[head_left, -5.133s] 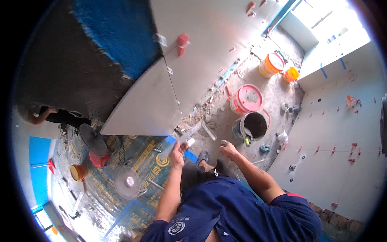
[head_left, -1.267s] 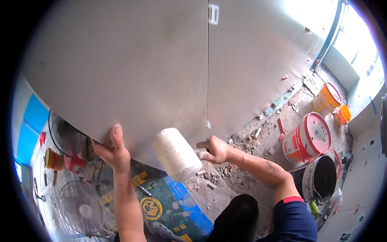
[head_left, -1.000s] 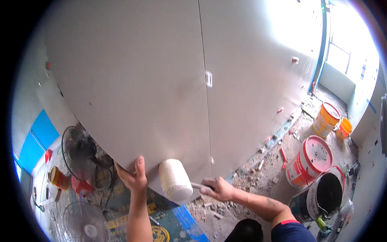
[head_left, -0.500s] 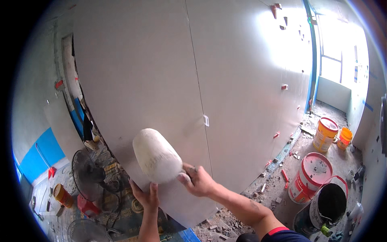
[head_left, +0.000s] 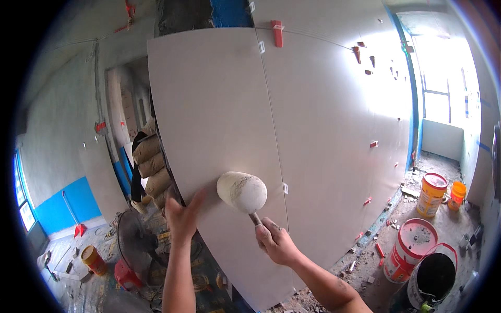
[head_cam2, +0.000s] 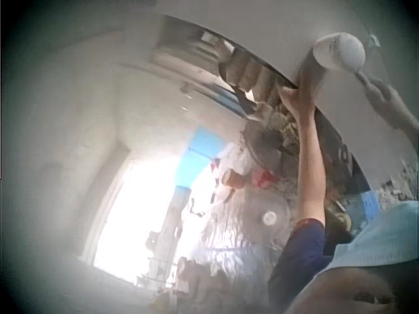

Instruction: The person installs large wall tiles in a construction room. They use a rubber mallet to tap the tiles into place and insert plastic tile spacers between the joints to ensure even alignment.

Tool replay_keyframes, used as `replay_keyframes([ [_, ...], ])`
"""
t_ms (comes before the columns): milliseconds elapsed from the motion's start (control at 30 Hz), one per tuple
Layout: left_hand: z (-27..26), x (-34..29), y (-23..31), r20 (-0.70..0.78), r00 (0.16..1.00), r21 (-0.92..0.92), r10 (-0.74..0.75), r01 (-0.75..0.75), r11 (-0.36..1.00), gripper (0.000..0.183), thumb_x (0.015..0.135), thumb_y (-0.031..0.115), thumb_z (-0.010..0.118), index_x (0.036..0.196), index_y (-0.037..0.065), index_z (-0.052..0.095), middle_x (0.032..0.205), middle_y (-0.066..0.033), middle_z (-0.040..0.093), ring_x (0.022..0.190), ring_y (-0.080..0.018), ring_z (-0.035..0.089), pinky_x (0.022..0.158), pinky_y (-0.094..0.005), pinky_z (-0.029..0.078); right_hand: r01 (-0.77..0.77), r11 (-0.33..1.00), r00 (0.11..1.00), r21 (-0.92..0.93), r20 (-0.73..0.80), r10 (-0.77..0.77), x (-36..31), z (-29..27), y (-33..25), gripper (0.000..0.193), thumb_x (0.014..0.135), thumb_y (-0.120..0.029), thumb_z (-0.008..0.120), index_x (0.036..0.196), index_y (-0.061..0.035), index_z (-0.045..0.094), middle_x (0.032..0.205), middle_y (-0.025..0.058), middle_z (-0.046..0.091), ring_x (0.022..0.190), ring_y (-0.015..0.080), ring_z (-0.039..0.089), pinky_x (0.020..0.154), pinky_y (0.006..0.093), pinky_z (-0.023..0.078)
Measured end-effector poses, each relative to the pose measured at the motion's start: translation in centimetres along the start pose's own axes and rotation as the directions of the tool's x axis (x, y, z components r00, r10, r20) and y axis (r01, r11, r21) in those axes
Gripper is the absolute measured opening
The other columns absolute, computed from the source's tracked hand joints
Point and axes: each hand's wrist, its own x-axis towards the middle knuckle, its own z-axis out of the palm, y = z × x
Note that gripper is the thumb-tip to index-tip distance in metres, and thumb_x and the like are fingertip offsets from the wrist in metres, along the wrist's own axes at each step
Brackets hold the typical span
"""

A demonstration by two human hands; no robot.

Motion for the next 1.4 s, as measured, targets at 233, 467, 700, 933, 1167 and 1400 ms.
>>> replay_keyframes([
  [233,2.3,-0.3,2.9,-0.212,0.954,-0.066,0.213,-0.232,0.97,0.044,0.073,0.02,0.086,0.103,-0.005,0.064,0.097,-0.0116,0.069,0.087,-0.0198,0.065,0.079,-0.0329,0.053,0.572,0.733,0.644,-0.369,-0.351,-0.68,4.0,0.2,-5.3,0.038,0.103,-0.036,0.043,0.085,-0.004,0.051,0.061,0.0086,0.049,0.052,0.0198,0.047,0.052,0.0344,0.043],
  [467,1.9,-0.1,1.7,-0.216,0.962,-0.035,0.165,-0.176,0.984,0.048,0.069,0.024,0.089,0.099,-0.005,0.066,0.095,-0.0121,0.069,0.084,-0.0199,0.066,0.076,-0.0337,0.053,0.588,0.748,0.661,-0.308,-0.35,-0.664,6.5,-0.7,-11.5,0.024,0.1,-0.024,0.052,0.092,-0.0019,0.051,0.067,0.0206,0.055,0.059,0.0448,0.057,0.051,0.0437,0.046],
  [700,1.4,0.2,1.6,-0.188,0.97,0.086,0.152,-0.138,0.987,0.048,0.071,0.024,0.087,0.104,-0.005,0.066,0.093,-0.0112,0.07,0.076,-0.0201,0.067,0.072,-0.0336,0.055,0.261,0.919,0.865,-0.296,-0.351,-0.359,11.1,-1.5,-13.7,0.044,0.103,-0.041,0.043,0.087,-0.0003,0.05,0.061,0.0246,0.056,0.059,0.0483,0.056,0.054,0.0524,0.043],
  [933,-1.3,6.5,9.1,-0.364,0.772,0.644,0.522,-0.196,0.739,0.092,0.072,0.048,0.082,0.139,-0.001,0.042,0.137,-0.0248,0.047,0.126,-0.0383,0.048,0.108,-0.0481,0.036,0.242,0.918,0.883,-0.313,-0.321,-0.342,10.6,-2.4,-14.6,0.05,0.104,-0.045,0.039,0.088,0.0005,0.051,0.06,0.0235,0.056,0.057,0.0456,0.056,0.056,0.0507,0.044],
  [1167,0.1,14.9,20.5,0.486,0.511,0.815,0.709,-0.559,-0.156,0.055,0.1,0.036,0.047,0.144,0.004,0.044,0.15,-0.0116,0.042,0.141,-0.0276,0.036,0.118,-0.0422,0.027,0.25,0.943,0.922,-0.221,-0.244,-0.302,9.0,-2.8,-14.0,0.036,0.104,-0.035,0.041,0.115,-0.0022,0.051,0.072,0.0188,0.058,0.064,0.0355,0.056,0.062,0.045,0.047],
  [1400,1.5,15.0,20.9,0.5,0.511,0.816,0.699,-0.549,-0.182,0.045,0.103,0.025,0.039,0.142,0.005,0.047,0.148,-0.0103,0.046,0.139,-0.0243,0.04,0.12,-0.042,0.023,0.701,0.499,0.415,-0.51,-0.278,-0.866,10.6,-3.3,-12.5,0.056,0.101,-0.012,0.046,0.153,-0.0122,0.026,0.071,0.0078,0.052,0.06,0.0173,0.051,0.064,0.0342,0.049],
])
